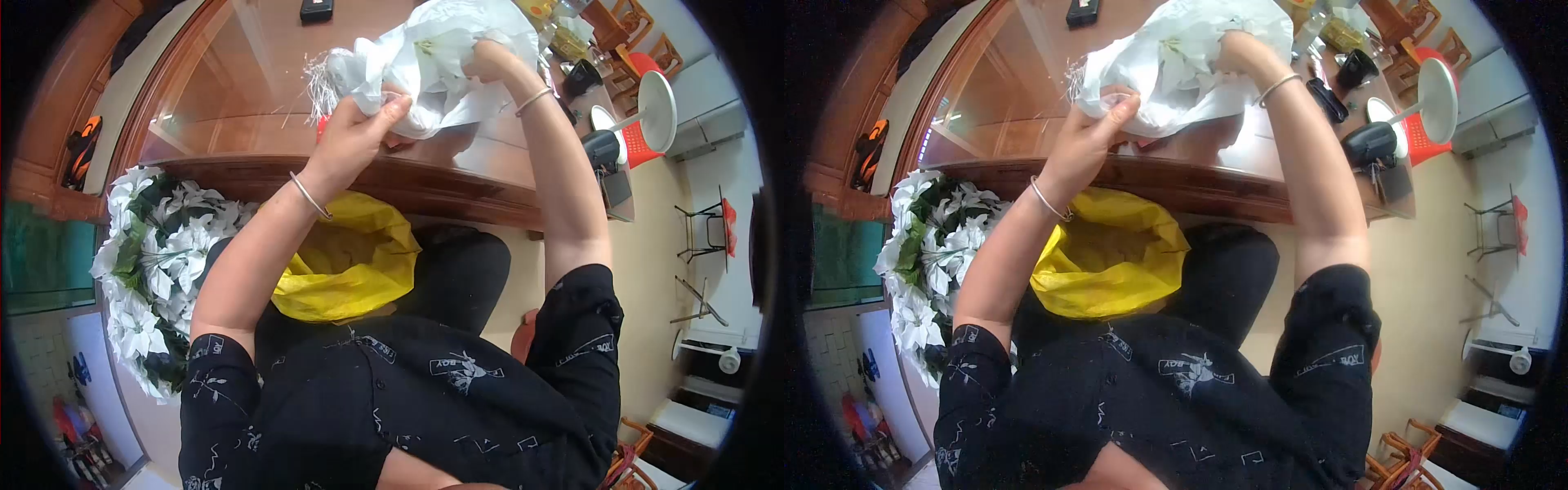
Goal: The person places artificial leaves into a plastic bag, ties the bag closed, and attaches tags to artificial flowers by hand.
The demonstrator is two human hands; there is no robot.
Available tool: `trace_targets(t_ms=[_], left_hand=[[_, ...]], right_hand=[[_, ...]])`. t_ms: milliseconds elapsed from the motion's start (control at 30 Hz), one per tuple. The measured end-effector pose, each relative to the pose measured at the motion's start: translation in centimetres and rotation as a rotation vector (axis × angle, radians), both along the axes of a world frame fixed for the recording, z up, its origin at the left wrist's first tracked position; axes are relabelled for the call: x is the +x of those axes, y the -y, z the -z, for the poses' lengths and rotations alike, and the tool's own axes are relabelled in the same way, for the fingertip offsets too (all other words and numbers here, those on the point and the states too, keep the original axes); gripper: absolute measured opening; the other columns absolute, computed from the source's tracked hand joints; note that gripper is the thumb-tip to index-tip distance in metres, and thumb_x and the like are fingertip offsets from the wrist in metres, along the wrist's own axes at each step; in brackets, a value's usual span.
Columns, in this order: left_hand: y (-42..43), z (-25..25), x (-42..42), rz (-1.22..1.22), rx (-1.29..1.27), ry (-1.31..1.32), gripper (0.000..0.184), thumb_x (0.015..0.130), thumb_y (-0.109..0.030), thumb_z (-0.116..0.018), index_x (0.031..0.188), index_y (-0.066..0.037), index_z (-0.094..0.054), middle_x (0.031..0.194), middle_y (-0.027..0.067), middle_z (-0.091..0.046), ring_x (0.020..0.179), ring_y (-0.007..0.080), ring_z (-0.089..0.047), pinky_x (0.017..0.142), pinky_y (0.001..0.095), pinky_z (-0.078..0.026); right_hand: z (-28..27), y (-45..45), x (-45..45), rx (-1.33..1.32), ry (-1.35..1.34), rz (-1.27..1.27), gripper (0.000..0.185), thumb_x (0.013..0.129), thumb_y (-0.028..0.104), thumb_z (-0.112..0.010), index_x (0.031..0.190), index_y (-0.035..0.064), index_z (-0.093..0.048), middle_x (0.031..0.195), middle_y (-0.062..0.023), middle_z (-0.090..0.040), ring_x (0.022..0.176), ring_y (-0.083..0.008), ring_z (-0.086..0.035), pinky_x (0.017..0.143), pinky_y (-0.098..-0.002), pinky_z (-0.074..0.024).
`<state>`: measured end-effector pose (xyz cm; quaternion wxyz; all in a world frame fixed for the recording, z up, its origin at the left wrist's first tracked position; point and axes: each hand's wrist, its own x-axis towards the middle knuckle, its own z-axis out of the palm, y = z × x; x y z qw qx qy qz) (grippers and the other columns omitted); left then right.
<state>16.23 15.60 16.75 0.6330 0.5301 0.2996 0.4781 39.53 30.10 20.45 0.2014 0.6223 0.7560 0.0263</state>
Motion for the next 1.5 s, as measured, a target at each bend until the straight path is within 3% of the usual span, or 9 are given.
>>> trace_targets(t_ms=[33, 233, 467, 767, 900, 1067, 1200, 1400, 1500], left_hand=[[-0.2, 0.2, 0.2, 0.005, 0.017, 0.012, 0.024, 0.095, -0.022, -0.058, 0.104, 0.000, -0.060, 0.095, 0.0046, -0.063, 0.088, 0.0128, -0.061, 0.071, 0.0293, -0.055], [-1.0, 1.1, 0.8, -0.056, 0.106, 0.013, 0.023, 0.095, -0.020, -0.058, 0.104, 0.001, -0.062, 0.097, 0.0042, -0.064, 0.089, 0.0115, -0.060, 0.078, 0.0272, -0.050], [-1.3, 0.2, 0.7, -0.105, 0.085, 0.142, 0.024, 0.096, -0.018, -0.055, 0.108, 0.002, -0.061, 0.099, 0.0066, -0.065, 0.089, 0.0136, -0.063, 0.077, 0.0284, -0.052], [-4.1, -1.4, 0.5, -0.140, 0.092, 0.222, 0.023, 0.098, -0.011, -0.047, 0.112, 0.002, -0.059, 0.103, 0.0113, -0.066, 0.091, 0.0212, -0.067, 0.077, 0.0352, -0.059], [-4.7, -2.7, 0.9, -0.139, 0.077, 0.268, 0.025, 0.099, -0.013, -0.045, 0.115, 0.002, -0.058, 0.106, 0.0124, -0.065, 0.093, 0.0224, -0.066, 0.078, 0.0373, -0.059], [-4.7, -3.4, 1.6, -0.061, 0.110, 0.306, 0.026, 0.099, -0.013, -0.044, 0.115, 0.001, -0.058, 0.108, 0.0135, -0.064, 0.095, 0.0239, -0.066, 0.079, 0.0390, -0.058], [-4.1, -2.7, 1.9, -0.034, 0.098, 0.328, 0.025, 0.099, -0.011, -0.040, 0.113, 0.001, -0.058, 0.110, 0.0136, -0.064, 0.097, 0.0247, -0.066, 0.080, 0.0400, -0.058], [-4.0, -2.6, 1.6, -0.030, 0.105, 0.292, 0.028, 0.100, -0.017, -0.041, 0.116, 0.001, -0.055, 0.112, 0.0162, -0.064, 0.100, 0.0285, -0.065, 0.085, 0.0456, -0.056], [-3.8, -2.9, 1.4, -0.027, 0.131, 0.281, 0.024, 0.097, -0.007, -0.038, 0.108, -0.001, -0.058, 0.108, 0.0130, -0.065, 0.097, 0.0233, -0.066, 0.081, 0.0392, -0.058]], right_hand=[[-0.6, 0.9, 0.0, 0.020, -0.202, 0.169, 0.043, 0.070, 0.018, -0.075, 0.107, 0.0011, -0.066, 0.107, -0.0216, -0.065, 0.098, -0.0304, -0.064, 0.085, -0.0392, -0.0499], [-1.2, 4.8, 5.1, 0.599, -0.230, -0.273, 0.043, 0.079, 0.004, -0.062, 0.122, 0.0007, -0.054, 0.109, -0.0197, -0.061, 0.100, -0.0343, -0.061, 0.083, -0.0423, -0.0504], [1.0, 5.3, 8.0, 0.629, -0.010, -0.084, 0.015, 0.082, 0.001, -0.055, 0.095, 0.0014, -0.063, 0.101, -0.0187, -0.064, 0.091, -0.0330, -0.067, 0.073, -0.0408, -0.0556], [0.3, 6.3, 12.1, 0.660, 0.084, -0.193, 0.010, 0.081, 0.008, -0.053, 0.080, 0.0065, -0.063, 0.088, -0.0162, -0.062, 0.084, -0.0319, -0.065, 0.071, -0.0412, -0.0524], [-0.6, 7.6, 12.8, 0.728, -0.051, -0.112, 0.012, 0.084, 0.011, -0.050, 0.083, 0.0056, -0.061, 0.087, -0.0155, -0.060, 0.081, -0.0345, -0.064, 0.071, -0.0434, -0.0517], [0.0, 9.8, 12.2, 0.588, -0.145, -0.151, 0.020, 0.076, 0.019, -0.071, 0.084, 0.0017, -0.066, 0.088, -0.0180, -0.066, 0.084, -0.0341, -0.066, 0.070, -0.0421, -0.0540], [2.3, 9.3, 13.2, 0.468, -0.047, -0.100, 0.030, 0.074, 0.030, -0.072, 0.083, 0.0025, -0.067, 0.089, -0.0177, -0.067, 0.085, -0.0346, -0.065, 0.073, -0.0429, -0.0529], [3.2, 9.4, 13.3, 0.432, -0.063, -0.031, 0.018, 0.075, 0.020, -0.066, 0.078, 0.0021, -0.067, 0.089, -0.0193, -0.066, 0.083, -0.0354, -0.065, 0.072, -0.0441, -0.0526], [3.3, 9.4, 13.6, 0.470, -0.082, -0.016, 0.014, 0.077, 0.014, -0.058, 0.079, 0.0026, -0.067, 0.088, -0.0199, -0.065, 0.082, -0.0365, -0.065, 0.072, -0.0445, -0.0520]])
